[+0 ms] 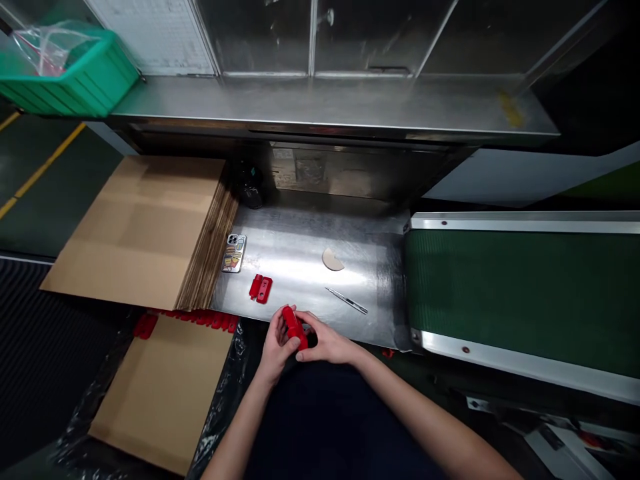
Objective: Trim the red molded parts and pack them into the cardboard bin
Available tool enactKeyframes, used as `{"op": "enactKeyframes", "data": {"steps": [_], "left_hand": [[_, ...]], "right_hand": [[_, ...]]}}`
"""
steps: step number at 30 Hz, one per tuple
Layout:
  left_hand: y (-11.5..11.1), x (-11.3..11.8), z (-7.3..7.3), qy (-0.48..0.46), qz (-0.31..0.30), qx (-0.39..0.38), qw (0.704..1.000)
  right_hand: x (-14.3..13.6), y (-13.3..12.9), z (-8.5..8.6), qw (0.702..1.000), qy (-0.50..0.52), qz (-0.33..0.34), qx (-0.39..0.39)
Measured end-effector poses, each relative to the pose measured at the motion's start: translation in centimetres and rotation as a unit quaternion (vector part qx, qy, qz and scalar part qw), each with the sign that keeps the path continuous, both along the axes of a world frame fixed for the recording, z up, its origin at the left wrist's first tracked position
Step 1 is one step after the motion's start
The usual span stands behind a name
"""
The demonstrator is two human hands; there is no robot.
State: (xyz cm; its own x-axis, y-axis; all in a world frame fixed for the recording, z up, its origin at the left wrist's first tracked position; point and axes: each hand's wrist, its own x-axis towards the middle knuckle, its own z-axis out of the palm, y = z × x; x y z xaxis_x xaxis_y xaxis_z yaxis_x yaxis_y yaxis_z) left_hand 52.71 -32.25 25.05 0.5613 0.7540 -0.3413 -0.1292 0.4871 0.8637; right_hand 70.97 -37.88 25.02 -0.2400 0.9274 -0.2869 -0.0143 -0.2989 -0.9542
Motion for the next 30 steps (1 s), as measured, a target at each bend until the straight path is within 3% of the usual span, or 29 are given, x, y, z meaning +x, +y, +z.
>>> {"op": "enactKeyframes", "data": {"steps": [4, 6, 8, 10, 13, 16, 18, 20, 22, 23, 25, 27, 30], "left_hand": [[-1.1, 0.8, 0.5, 0.038, 0.035, 0.036, 0.998], [-1.6, 0.9, 1.0, 0.054, 0.043, 0.055, 0.996], [-2.1, 0.9, 1.6, 0.063, 0.039, 0.070, 0.995], [-2.8, 0.8, 2.4, 0.070, 0.022, 0.087, 0.994], [-3.7, 0.6, 3.7, 0.086, -0.022, 0.133, 0.987], [-4.3, 0.5, 5.1, 0.110, -0.058, 0.182, 0.975], [-4.5, 0.3, 6.3, 0.130, -0.078, 0.202, 0.968], [-4.5, 0.1, 7.7, 0.149, -0.101, 0.221, 0.959], [-4.5, -0.2, 9.1, 0.162, -0.125, 0.240, 0.949], [-4.5, -0.3, 9.8, 0.166, -0.136, 0.249, 0.944], [-4.5, -0.5, 11.1, 0.170, -0.157, 0.263, 0.937], [-4.5, -0.5, 12.1, 0.173, -0.174, 0.277, 0.929], [-4.7, -0.4, 13.0, 0.173, -0.192, 0.306, 0.916]], "right_hand": [[2.0, 0.0, -1.3, 0.999, 0.023, 0.044, 0.000], [3.8, 0.6, -2.4, 0.994, -0.101, 0.009, -0.041], [5.7, 1.4, -3.7, 0.958, -0.267, -0.063, -0.090], [7.2, 1.9, -5.1, 0.916, -0.362, -0.116, -0.124], [8.5, 2.3, -6.7, 0.883, -0.429, -0.117, -0.151], [9.1, 2.2, -6.8, 0.892, -0.422, -0.081, -0.144], [9.4, 2.0, -5.3, 0.914, -0.382, -0.050, -0.127], [9.5, 1.6, -2.4, 0.942, -0.319, -0.016, -0.098], [9.5, 0.8, 1.7, 0.973, -0.218, 0.020, -0.066], [9.3, 0.3, 4.0, 0.991, -0.121, 0.034, -0.048], [8.9, -0.6, 8.4, 0.997, -0.021, 0.073, 0.008], [8.4, -1.1, 12.0, 0.989, -0.060, 0.114, 0.073], [7.7, -1.4, 14.9, 0.966, -0.162, 0.153, 0.134]]}}
